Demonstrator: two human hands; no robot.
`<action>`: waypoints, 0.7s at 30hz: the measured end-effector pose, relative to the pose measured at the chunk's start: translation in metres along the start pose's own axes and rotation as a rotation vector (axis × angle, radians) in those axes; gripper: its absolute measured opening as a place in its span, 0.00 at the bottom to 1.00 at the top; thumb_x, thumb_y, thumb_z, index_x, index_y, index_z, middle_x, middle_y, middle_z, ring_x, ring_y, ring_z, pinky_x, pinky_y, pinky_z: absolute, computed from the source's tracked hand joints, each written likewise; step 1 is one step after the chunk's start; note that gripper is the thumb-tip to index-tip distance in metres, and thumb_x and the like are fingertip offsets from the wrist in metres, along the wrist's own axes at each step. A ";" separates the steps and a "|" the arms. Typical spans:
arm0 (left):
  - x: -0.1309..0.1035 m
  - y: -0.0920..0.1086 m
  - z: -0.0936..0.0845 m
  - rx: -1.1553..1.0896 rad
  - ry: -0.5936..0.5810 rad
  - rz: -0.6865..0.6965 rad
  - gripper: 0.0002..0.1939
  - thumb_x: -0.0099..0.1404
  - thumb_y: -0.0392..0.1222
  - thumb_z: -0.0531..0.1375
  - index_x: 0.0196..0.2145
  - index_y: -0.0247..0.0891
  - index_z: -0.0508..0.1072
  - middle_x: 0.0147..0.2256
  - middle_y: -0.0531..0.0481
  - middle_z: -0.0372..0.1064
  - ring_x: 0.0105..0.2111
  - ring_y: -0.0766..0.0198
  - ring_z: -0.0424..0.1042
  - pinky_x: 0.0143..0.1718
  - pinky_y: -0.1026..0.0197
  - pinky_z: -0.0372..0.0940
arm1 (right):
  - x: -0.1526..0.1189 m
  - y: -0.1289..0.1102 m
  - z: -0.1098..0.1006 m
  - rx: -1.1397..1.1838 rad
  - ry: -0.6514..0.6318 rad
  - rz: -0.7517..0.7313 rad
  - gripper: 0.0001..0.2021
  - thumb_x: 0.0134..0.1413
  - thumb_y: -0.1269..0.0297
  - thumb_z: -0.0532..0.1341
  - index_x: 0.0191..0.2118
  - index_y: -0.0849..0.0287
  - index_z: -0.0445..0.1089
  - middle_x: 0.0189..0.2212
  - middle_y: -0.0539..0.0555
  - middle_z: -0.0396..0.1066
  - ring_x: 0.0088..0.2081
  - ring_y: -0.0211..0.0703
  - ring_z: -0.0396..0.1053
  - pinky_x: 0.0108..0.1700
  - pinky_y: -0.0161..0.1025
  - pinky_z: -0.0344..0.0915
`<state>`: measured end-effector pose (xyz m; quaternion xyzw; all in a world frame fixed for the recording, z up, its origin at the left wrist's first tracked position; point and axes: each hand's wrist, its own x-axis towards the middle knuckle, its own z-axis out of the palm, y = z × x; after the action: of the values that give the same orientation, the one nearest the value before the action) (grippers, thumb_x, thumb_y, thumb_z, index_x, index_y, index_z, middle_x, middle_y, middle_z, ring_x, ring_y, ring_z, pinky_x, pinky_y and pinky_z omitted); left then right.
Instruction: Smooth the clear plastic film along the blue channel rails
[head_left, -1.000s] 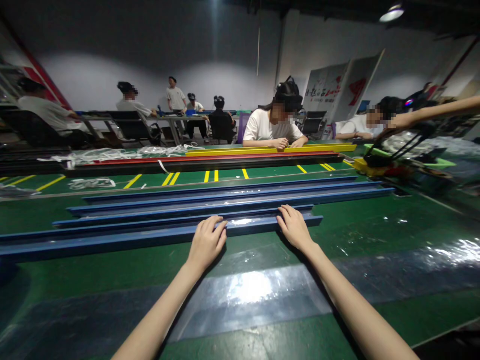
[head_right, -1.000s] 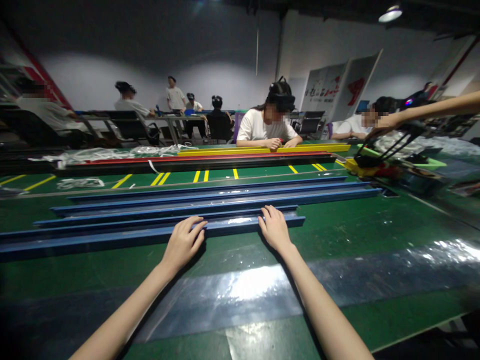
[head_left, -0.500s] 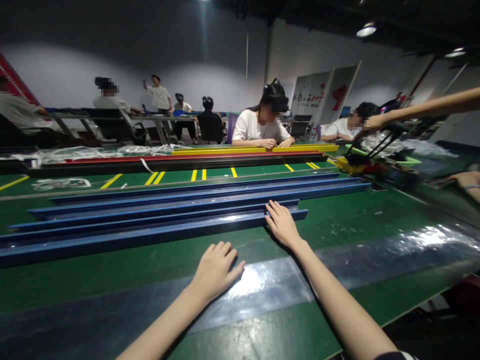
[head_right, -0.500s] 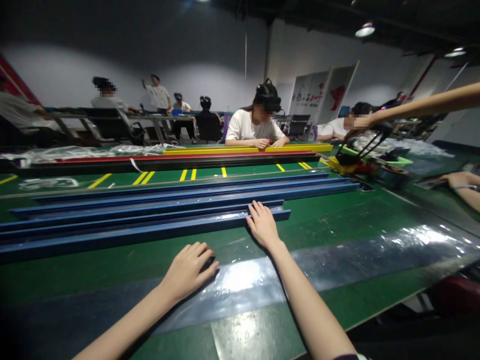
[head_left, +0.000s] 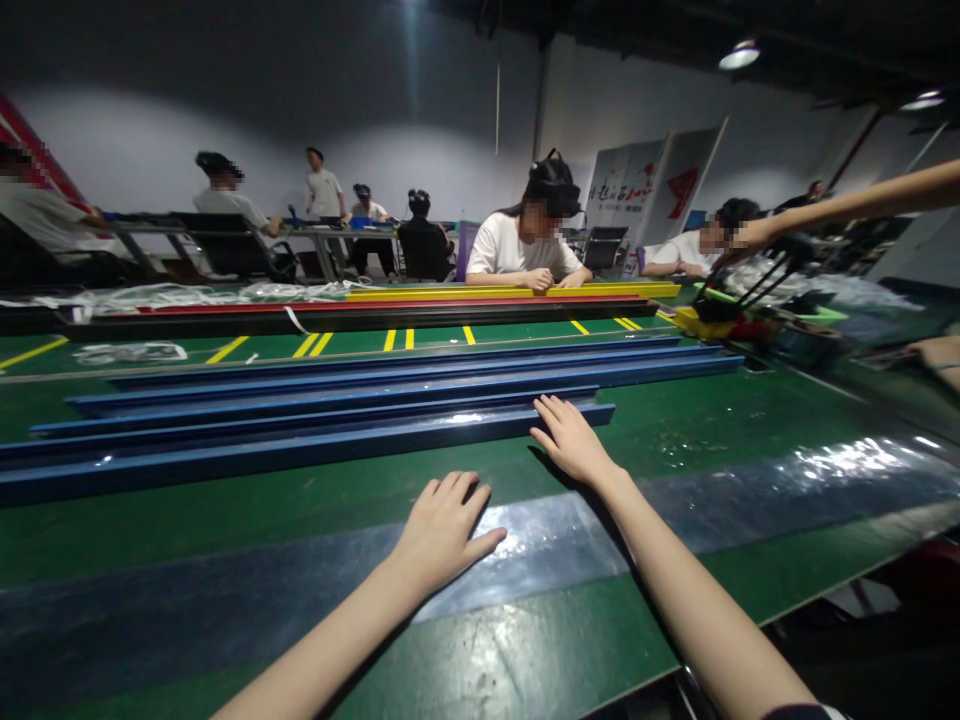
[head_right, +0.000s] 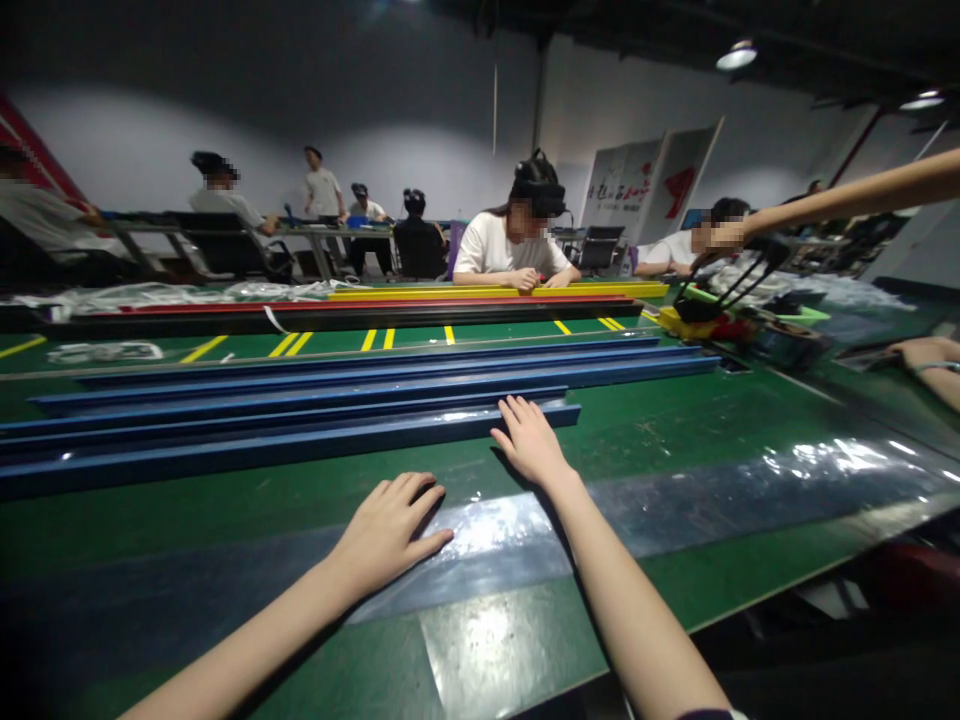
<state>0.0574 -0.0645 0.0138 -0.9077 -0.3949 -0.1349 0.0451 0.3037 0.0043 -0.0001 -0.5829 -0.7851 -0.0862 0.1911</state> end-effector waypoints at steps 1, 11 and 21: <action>-0.001 -0.001 0.002 0.001 0.014 0.009 0.21 0.61 0.56 0.53 0.45 0.39 0.69 0.47 0.43 0.66 0.47 0.55 0.64 0.43 0.55 0.60 | -0.002 -0.001 -0.001 -0.002 -0.004 -0.001 0.27 0.60 0.54 0.45 0.60 0.65 0.54 0.60 0.62 0.54 0.62 0.50 0.49 0.61 0.51 0.48; -0.001 -0.009 0.007 0.157 0.015 0.165 0.17 0.66 0.50 0.50 0.42 0.36 0.70 0.44 0.39 0.70 0.45 0.54 0.70 0.44 0.55 0.62 | -0.006 -0.002 -0.011 -0.023 -0.029 -0.021 0.28 0.60 0.53 0.45 0.60 0.66 0.56 0.59 0.63 0.55 0.61 0.51 0.50 0.60 0.50 0.50; -0.008 -0.023 -0.002 0.159 0.012 0.162 0.08 0.63 0.37 0.51 0.39 0.38 0.69 0.36 0.44 0.71 0.40 0.58 0.71 0.40 0.58 0.62 | -0.005 0.001 -0.010 -0.015 0.002 -0.053 0.27 0.59 0.52 0.47 0.58 0.64 0.59 0.57 0.62 0.58 0.59 0.50 0.55 0.58 0.48 0.53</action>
<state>0.0347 -0.0544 0.0130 -0.9294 -0.3292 -0.1044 0.1299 0.3077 -0.0031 0.0068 -0.5633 -0.7993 -0.0976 0.1849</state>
